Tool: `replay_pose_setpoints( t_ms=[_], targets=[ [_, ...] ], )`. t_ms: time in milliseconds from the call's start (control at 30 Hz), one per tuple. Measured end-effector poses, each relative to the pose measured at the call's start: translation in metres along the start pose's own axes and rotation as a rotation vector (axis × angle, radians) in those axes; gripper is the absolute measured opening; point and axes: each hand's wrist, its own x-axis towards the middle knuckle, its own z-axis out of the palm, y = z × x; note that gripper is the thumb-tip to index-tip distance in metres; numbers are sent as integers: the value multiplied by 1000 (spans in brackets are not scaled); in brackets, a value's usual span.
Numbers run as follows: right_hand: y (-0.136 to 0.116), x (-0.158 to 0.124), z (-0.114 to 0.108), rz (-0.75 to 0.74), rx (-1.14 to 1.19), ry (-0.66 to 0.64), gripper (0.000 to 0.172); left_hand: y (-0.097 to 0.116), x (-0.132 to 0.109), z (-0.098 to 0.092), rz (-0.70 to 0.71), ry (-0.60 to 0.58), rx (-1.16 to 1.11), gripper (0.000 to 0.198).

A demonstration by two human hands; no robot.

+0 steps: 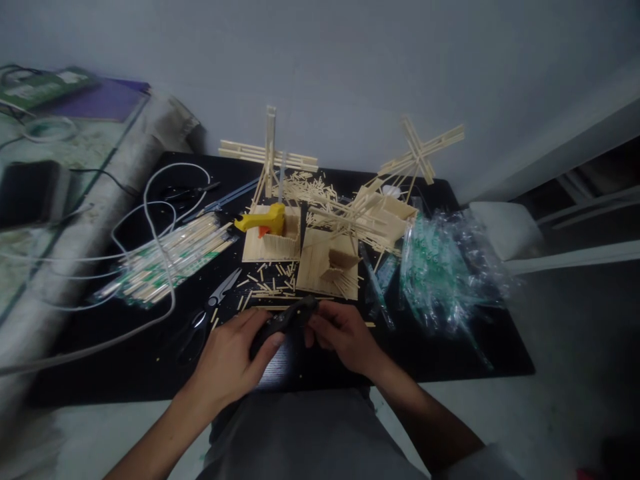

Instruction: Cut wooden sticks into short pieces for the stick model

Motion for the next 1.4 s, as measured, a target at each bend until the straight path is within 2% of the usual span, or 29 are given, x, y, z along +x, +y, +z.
replay_pose_setpoints(
  t_ms=[200,433,767,933,1233,1400],
  targets=[
    [0,0,1,16,0,-29,43,-1,1,-1,11,4,-21,38],
    [4,1,4,-17,-43,18,45,-2,0,1,-5,12,34,41],
    [9,3,3,13,-38,70,46,3,5,0,-119,-103,58,47],
    [9,3,3,30,-39,83,46,3,6,0,-125,-104,42,49],
    [2,4,-1,81,40,-54,48,-1,4,-4,-38,-73,-70,41],
    [5,3,-2,87,56,-37,46,2,7,-6,-63,-95,-60,44]
  ],
)
